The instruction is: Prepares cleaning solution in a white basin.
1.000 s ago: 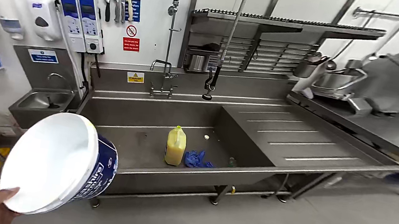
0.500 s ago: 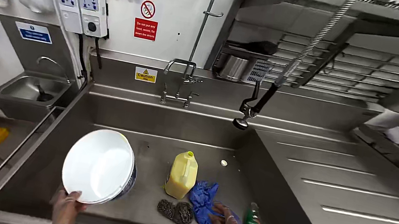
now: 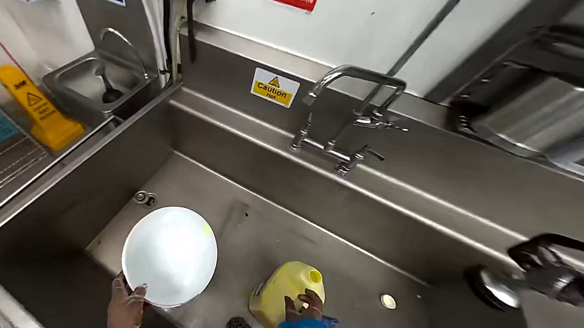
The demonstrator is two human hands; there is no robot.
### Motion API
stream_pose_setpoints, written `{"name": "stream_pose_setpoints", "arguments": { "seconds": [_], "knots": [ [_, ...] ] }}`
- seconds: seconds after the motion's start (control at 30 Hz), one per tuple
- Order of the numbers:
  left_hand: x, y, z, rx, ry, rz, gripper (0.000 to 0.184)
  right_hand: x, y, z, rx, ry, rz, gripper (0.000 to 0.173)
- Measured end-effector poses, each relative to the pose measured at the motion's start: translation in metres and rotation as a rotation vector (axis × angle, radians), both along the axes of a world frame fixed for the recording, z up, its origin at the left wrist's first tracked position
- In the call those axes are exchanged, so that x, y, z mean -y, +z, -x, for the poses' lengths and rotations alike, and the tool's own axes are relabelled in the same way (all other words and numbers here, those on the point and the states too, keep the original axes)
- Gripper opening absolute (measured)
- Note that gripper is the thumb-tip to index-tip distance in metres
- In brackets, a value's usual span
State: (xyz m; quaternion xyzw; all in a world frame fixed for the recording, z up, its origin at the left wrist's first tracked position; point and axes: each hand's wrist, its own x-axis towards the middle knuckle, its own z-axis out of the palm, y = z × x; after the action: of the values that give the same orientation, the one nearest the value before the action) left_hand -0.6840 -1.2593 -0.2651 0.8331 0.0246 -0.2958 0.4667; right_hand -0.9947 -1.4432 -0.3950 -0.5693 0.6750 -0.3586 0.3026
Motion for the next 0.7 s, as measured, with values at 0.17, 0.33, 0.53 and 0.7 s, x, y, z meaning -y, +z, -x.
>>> {"name": "stream_pose_setpoints", "arguments": {
  "seconds": [0.17,0.33,0.53,0.7],
  "knots": [
    [0.042,-0.034,0.005,-0.009,-0.021,-0.027,0.065,-0.020,0.049,0.002,0.120,-0.092,-0.319,0.060],
    [0.074,-0.073,0.007,-0.025,-0.122,-0.104,0.071,-0.003,0.042,-0.005,0.247,0.002,-0.465,0.061],
    [0.078,-0.101,0.007,-0.041,-0.389,-0.249,0.075,0.037,0.031,0.037,-0.235,0.119,-0.518,0.058],
    [0.084,-0.104,-0.001,-0.068,-0.455,-0.314,0.074,0.084,0.088,0.020,-0.616,0.636,-0.634,0.077]
  ]
}}
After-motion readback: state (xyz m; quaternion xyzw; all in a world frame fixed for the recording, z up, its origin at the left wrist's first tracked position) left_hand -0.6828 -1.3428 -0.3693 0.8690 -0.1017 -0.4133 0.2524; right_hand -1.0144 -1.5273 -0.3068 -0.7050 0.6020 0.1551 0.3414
